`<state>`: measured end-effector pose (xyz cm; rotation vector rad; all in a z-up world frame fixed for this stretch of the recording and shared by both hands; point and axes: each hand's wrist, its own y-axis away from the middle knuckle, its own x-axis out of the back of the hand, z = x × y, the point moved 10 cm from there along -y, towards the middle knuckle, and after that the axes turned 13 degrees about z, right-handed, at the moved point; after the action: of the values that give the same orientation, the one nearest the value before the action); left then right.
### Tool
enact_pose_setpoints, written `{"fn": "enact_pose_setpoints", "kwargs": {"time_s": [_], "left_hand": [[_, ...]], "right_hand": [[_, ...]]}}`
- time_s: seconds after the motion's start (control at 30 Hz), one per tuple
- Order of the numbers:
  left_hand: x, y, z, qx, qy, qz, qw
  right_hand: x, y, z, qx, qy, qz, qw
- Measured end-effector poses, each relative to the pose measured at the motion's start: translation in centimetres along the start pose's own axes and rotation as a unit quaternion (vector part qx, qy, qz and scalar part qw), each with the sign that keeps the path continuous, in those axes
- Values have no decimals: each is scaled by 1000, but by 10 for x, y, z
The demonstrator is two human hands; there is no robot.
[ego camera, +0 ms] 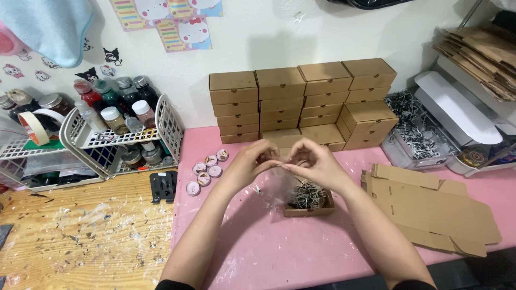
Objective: Assembling small cardboard boxes and filling them with shredded paper and small items.
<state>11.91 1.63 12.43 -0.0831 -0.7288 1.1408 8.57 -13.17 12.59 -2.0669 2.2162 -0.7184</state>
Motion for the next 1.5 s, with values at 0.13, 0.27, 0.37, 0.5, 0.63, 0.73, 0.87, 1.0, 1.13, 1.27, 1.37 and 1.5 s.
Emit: {"fn": "enact_pose_setpoints", "kwargs": {"time_s": [0.13,0.27,0.37,0.5,0.63,0.73,0.87,1.0,1.13,1.27,1.37,1.5], "left_hand": [[14,0,22,-87,3,40,995],[18,-1,26,-102,9,42,994],[16,0,23,-76,15,29,997],[15,-1,23,-100,34,26,994],[10,-1,13,-74,33,14,997],[8,-2,10,-72,47,10,996],[22,5,47,-196,-23,42,979],[31,5,48,-224,-76,68,969],[22,0,26,-118,-112,-23,986],[25,-3,-25,-13,-86,-51,995],[48,-5,-41,29,-100,-17,994],[83,-2,-40,43,-151,45,987]], "right_hand": [[-10,-11,-5,-48,-6,-85,995],[-16,-10,-4,-42,-38,-141,988],[-21,-6,-9,-48,-58,-154,985],[-21,-8,-5,-58,-57,-161,984],[-24,-7,-3,-35,-6,-174,984],[-26,-8,1,-22,40,-183,982],[-26,-7,12,-35,88,-186,978],[-27,-13,28,-66,72,-177,979],[-37,-17,30,-40,32,-167,985],[-47,-18,30,-78,-32,-138,987],[-67,-10,73,-144,23,-195,970],[-108,6,82,-143,84,-247,955]]}}
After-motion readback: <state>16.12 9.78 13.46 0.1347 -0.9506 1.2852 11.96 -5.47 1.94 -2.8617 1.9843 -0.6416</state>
